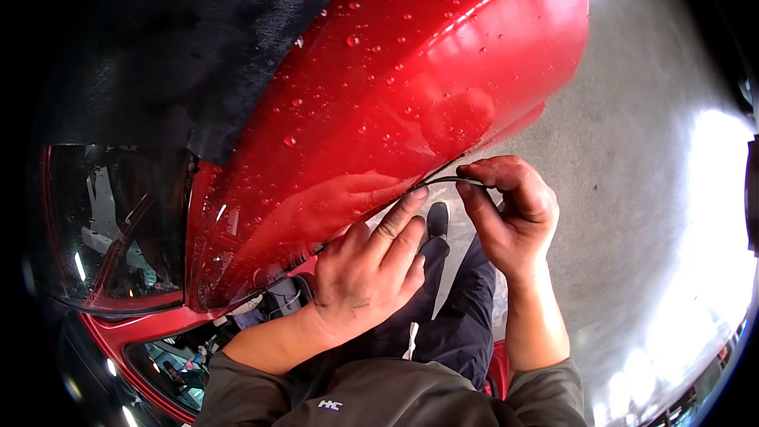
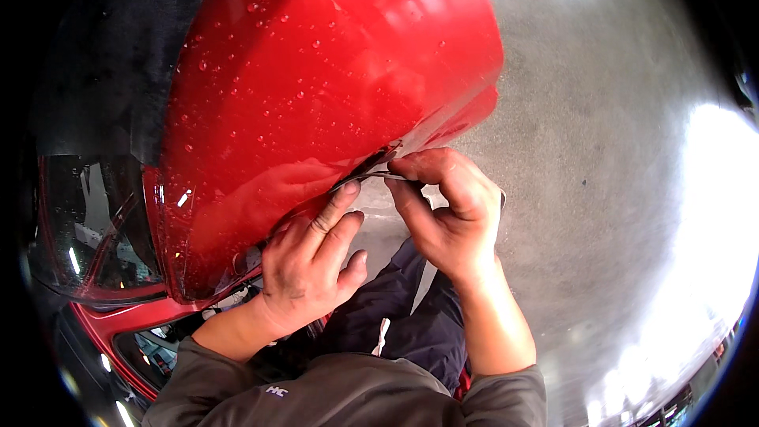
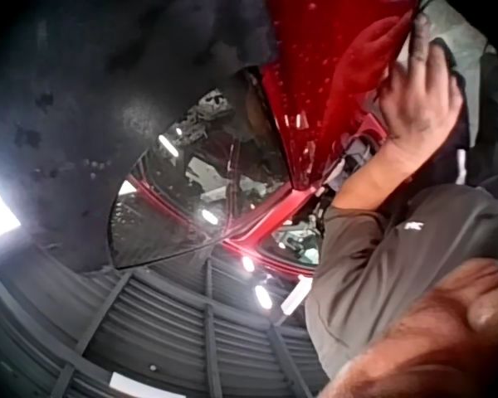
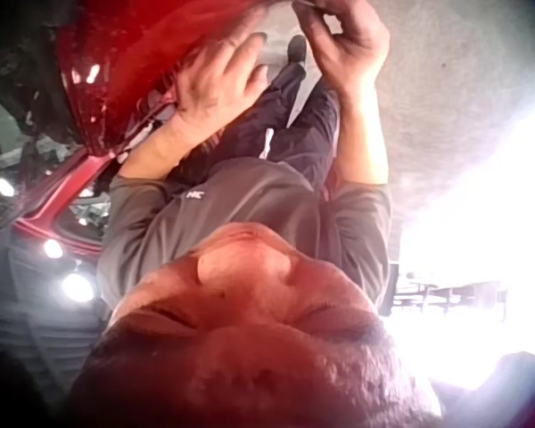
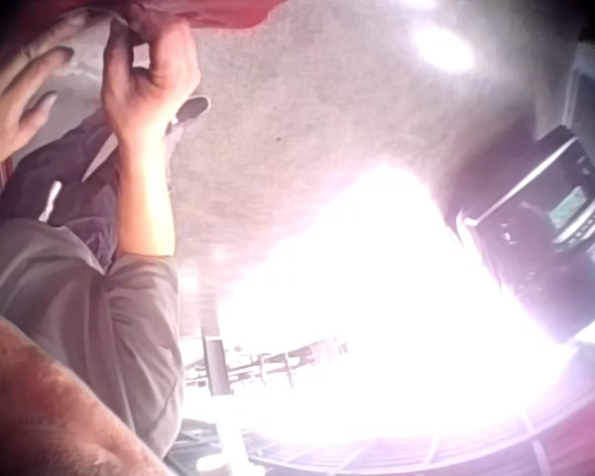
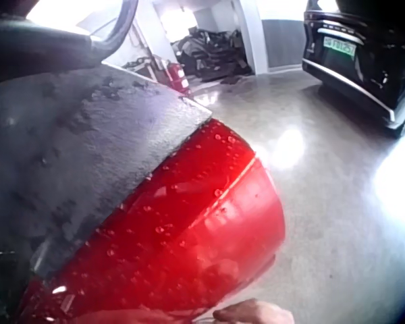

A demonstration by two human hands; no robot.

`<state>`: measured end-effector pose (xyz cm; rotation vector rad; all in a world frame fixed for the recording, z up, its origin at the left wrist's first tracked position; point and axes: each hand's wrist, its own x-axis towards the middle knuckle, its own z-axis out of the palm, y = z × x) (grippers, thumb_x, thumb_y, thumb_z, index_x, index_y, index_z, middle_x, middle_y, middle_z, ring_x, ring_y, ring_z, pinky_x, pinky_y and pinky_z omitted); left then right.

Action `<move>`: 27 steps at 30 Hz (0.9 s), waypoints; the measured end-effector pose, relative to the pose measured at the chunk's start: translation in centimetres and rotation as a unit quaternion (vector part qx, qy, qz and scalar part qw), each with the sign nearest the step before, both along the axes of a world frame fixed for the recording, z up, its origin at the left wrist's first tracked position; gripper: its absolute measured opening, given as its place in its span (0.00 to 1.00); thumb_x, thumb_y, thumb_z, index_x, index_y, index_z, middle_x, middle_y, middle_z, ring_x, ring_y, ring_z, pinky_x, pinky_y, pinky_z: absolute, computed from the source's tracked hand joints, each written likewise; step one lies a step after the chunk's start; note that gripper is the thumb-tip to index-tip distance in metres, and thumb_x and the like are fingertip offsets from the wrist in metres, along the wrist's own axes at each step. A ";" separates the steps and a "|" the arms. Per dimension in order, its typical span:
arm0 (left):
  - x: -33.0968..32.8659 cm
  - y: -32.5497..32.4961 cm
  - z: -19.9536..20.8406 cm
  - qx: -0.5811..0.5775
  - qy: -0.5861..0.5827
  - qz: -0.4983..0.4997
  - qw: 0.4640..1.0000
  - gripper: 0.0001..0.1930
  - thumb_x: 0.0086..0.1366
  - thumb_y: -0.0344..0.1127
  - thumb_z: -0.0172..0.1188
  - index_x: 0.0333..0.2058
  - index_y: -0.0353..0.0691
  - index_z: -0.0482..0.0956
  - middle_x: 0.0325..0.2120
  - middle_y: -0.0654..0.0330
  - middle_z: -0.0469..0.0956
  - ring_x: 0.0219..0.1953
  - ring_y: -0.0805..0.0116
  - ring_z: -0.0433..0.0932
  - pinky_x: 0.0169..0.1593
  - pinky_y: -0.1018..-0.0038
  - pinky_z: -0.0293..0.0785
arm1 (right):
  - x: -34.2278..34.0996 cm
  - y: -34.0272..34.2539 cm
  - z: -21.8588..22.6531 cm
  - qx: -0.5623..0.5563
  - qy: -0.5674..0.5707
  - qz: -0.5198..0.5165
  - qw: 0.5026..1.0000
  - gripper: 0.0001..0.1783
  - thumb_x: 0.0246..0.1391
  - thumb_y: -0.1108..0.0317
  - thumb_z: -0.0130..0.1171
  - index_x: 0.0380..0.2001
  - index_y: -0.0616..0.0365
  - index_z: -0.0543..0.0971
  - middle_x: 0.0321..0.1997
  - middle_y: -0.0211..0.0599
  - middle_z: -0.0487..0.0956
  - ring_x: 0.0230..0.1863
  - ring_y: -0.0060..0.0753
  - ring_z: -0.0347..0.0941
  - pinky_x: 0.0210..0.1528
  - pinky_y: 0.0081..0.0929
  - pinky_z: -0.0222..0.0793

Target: The person installs rubber seals, a door handle, and a handle cap onto a car door by hand. The person retrieves a screwdriver and inserts it into the car door edge to tighten the assembly.

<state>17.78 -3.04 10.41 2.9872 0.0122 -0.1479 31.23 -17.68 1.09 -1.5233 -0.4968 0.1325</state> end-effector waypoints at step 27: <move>0.1 -1.5 -2.0 -0.095 -0.040 0.022 0.994 0.24 0.55 0.35 0.69 0.51 0.36 0.79 0.66 0.44 0.73 0.53 0.46 0.84 0.49 0.61 0.84 | -1.2 0.2 1.0 0.189 0.379 -0.044 0.905 0.08 0.67 0.67 0.66 0.41 0.62 0.81 0.32 0.24 0.81 0.30 0.12 0.71 0.32 0.14 0.65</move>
